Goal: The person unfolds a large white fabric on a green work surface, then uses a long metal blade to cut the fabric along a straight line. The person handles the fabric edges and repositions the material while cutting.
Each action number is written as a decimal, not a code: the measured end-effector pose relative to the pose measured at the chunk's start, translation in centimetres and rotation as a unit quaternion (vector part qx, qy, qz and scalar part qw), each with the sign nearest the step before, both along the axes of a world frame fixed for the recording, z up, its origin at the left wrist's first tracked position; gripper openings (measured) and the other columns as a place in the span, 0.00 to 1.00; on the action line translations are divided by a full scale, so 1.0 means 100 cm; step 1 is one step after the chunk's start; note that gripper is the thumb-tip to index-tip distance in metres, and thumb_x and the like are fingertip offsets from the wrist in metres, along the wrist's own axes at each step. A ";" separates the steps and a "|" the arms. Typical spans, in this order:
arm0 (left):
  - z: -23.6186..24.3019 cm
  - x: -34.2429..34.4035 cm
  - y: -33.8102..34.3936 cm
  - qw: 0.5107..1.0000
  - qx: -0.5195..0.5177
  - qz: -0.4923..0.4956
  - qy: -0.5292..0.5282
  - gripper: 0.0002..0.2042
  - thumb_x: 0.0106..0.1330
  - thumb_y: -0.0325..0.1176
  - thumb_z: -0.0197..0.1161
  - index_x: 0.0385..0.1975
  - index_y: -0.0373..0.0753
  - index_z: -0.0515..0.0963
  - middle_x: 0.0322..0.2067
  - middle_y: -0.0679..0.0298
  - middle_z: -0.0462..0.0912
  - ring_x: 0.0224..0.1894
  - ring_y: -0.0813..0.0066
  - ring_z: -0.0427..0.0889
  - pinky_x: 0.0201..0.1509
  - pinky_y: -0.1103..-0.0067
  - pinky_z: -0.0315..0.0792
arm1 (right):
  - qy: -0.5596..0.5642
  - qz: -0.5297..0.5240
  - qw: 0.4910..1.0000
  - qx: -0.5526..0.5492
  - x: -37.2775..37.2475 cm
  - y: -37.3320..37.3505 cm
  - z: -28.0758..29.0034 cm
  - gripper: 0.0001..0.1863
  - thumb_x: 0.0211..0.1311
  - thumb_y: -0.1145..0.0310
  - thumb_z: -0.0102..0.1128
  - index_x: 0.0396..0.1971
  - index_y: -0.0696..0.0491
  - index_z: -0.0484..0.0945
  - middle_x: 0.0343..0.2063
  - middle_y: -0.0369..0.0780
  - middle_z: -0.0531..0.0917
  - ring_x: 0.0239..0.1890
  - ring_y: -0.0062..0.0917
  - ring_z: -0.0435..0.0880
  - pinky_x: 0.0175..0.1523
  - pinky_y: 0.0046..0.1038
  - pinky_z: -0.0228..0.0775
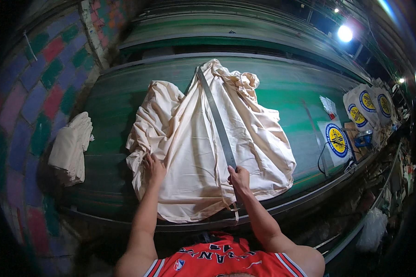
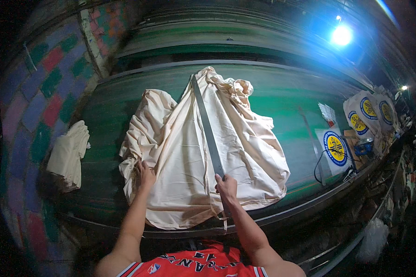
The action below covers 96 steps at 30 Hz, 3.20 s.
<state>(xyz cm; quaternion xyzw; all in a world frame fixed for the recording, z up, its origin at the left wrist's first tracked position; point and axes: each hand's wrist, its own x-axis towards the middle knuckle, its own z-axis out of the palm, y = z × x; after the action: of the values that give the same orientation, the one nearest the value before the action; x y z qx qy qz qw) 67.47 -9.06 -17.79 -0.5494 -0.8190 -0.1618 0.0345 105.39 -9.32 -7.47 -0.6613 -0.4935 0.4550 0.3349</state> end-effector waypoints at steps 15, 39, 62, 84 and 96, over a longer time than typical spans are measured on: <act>0.028 0.082 0.022 0.967 0.038 -0.189 -0.169 0.16 0.60 0.31 0.63 0.47 0.32 0.75 0.51 0.47 0.75 0.49 0.44 0.77 0.53 0.58 0.72 | -0.029 -0.032 0.999 -0.028 0.039 -0.091 -0.011 0.18 0.65 0.58 0.63 0.26 0.61 0.80 0.15 0.40 0.81 0.17 0.21 0.80 0.23 0.27 0.70; 0.119 0.251 -0.028 0.644 0.074 -0.149 -0.747 0.04 0.62 0.25 0.62 0.31 0.36 0.73 0.26 0.66 0.78 0.26 0.81 0.75 0.34 0.82 0.70 | 0.170 0.059 0.975 -0.128 0.076 0.003 -0.042 0.16 0.73 0.61 0.53 0.30 0.60 0.74 0.19 0.39 0.79 0.17 0.22 0.78 0.22 0.27 0.70; 0.135 0.312 -0.022 0.719 0.007 -0.042 -0.694 0.11 0.72 0.35 0.58 0.40 0.35 0.83 0.20 0.74 0.72 0.16 0.91 0.61 0.18 0.87 0.55 | 0.022 0.023 0.999 0.034 -0.021 0.192 -0.074 0.27 0.64 0.52 0.60 0.24 0.66 0.82 0.18 0.51 0.83 0.23 0.38 0.85 0.33 0.40 0.73; 0.003 0.095 -0.030 0.965 0.155 -0.054 -0.204 0.09 0.55 0.27 0.65 0.36 0.35 0.78 0.39 0.50 0.79 0.48 0.52 0.77 0.56 0.66 0.70 | 0.071 0.028 0.997 0.024 0.057 0.008 -0.050 0.20 0.71 0.59 0.55 0.24 0.60 0.73 0.14 0.40 0.78 0.14 0.24 0.78 0.21 0.28 0.69; 0.061 -0.114 0.114 0.973 0.122 0.188 -0.059 0.15 0.59 0.32 0.57 0.45 0.32 0.74 0.51 0.51 0.75 0.58 0.50 0.72 0.61 0.60 0.68 | 0.112 0.038 0.990 -0.071 0.019 -0.110 -0.012 0.16 0.69 0.62 0.58 0.25 0.58 0.75 0.14 0.36 0.77 0.15 0.18 0.74 0.21 0.25 0.66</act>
<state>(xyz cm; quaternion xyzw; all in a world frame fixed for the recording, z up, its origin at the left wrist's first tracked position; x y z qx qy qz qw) 56.02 2.38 -11.70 -0.3663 -0.8825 -0.2831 0.0827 107.29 -20.32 -8.71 -0.6093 -0.4442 0.5724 0.3223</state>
